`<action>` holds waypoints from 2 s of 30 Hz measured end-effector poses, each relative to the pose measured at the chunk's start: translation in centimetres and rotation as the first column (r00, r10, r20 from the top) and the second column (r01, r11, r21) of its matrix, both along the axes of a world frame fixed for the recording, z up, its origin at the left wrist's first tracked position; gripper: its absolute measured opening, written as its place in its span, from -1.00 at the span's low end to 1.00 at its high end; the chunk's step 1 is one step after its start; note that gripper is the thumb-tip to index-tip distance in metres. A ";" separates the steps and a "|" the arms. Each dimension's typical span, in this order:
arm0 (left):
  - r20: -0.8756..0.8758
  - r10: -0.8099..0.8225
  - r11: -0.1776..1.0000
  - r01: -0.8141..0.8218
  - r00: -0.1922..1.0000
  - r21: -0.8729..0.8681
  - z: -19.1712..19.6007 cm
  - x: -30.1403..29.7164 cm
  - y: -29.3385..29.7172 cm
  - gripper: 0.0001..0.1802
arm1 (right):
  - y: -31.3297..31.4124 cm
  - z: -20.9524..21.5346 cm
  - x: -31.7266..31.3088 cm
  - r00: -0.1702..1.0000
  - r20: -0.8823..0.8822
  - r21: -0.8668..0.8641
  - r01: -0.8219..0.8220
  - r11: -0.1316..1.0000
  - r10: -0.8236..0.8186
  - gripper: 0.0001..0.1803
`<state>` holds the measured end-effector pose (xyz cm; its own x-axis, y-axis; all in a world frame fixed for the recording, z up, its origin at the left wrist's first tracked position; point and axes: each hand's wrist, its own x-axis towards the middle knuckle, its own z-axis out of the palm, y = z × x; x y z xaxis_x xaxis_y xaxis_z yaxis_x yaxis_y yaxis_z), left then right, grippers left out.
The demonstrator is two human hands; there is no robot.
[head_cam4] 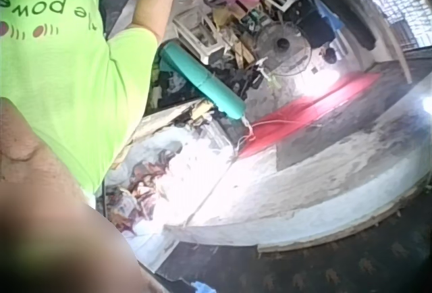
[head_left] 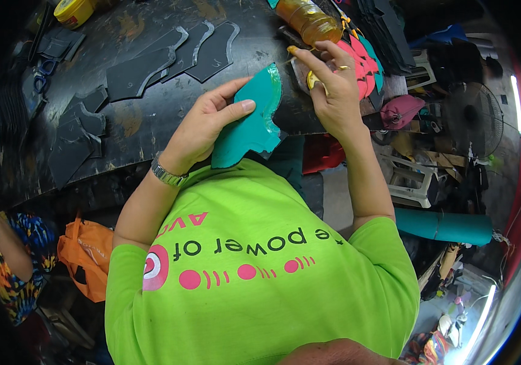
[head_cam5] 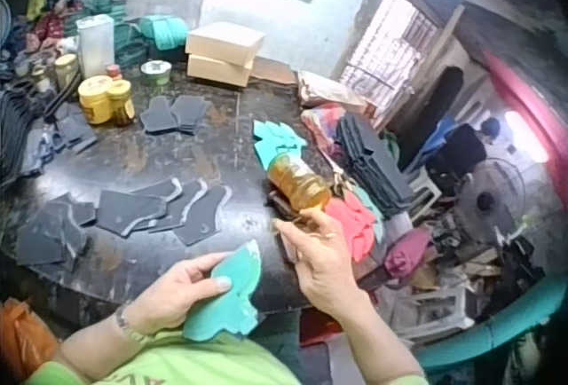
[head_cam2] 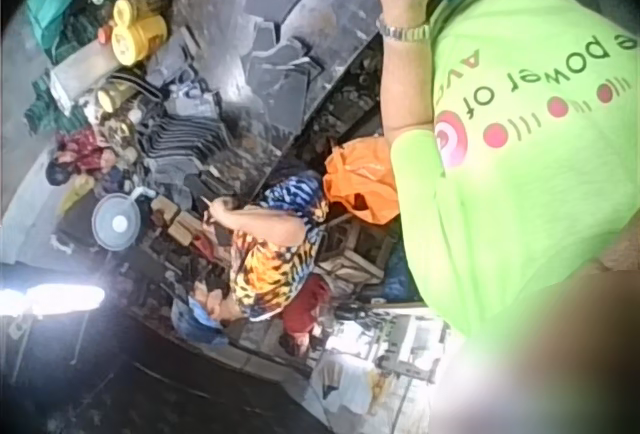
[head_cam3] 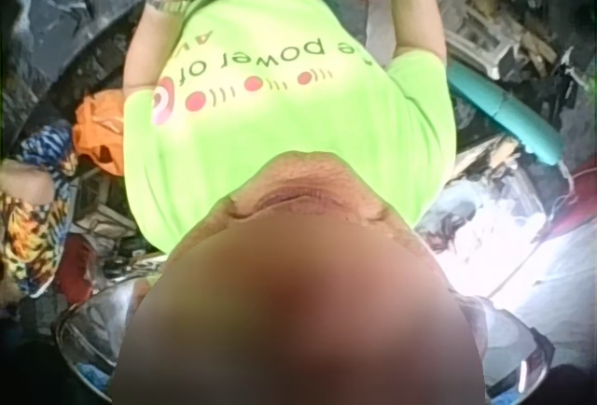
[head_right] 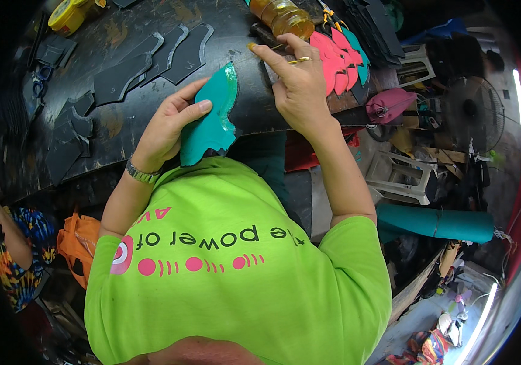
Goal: The person opens a jar of yellow adhesive and applies it to the edges of several teal and black fabric pieces. They handle each piece one at a time, spreading the glue along the edges and placing the treated pieces on the table.
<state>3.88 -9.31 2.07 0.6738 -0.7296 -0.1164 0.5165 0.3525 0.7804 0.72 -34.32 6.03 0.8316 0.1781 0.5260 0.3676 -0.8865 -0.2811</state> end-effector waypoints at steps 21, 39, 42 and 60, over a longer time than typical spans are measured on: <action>-0.182 0.139 0.985 -0.155 0.973 -0.076 -1.4 -0.1 2.9 -0.50 | -7.0 2.7 1.8 0.978 0.032 -0.050 0.209 0.977 -0.208 -0.49; -0.073 0.097 0.994 -0.100 0.993 -0.034 -1.4 -0.1 1.6 -0.43 | 1.0 2.6 -1.0 0.945 -0.282 0.340 -0.061 0.938 0.164 -0.52; -0.071 0.086 0.994 -0.090 0.994 -0.057 -1.3 -0.1 1.6 -0.44 | 3.0 2.4 -1.3 0.855 -0.316 0.523 -0.205 0.827 0.411 -0.46; -0.374 -0.028 0.928 -0.115 0.927 -0.355 -1.4 -0.2 2.3 -0.55 | 3.0 -2.4 -1.2 0.755 -0.109 0.689 -0.412 0.596 0.647 -0.57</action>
<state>3.65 -6.99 0.68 0.6669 -0.7394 -0.0924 0.7169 0.6029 0.3502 -0.46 -31.28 3.64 0.8229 0.3946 0.4089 0.4989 -0.1573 -0.8523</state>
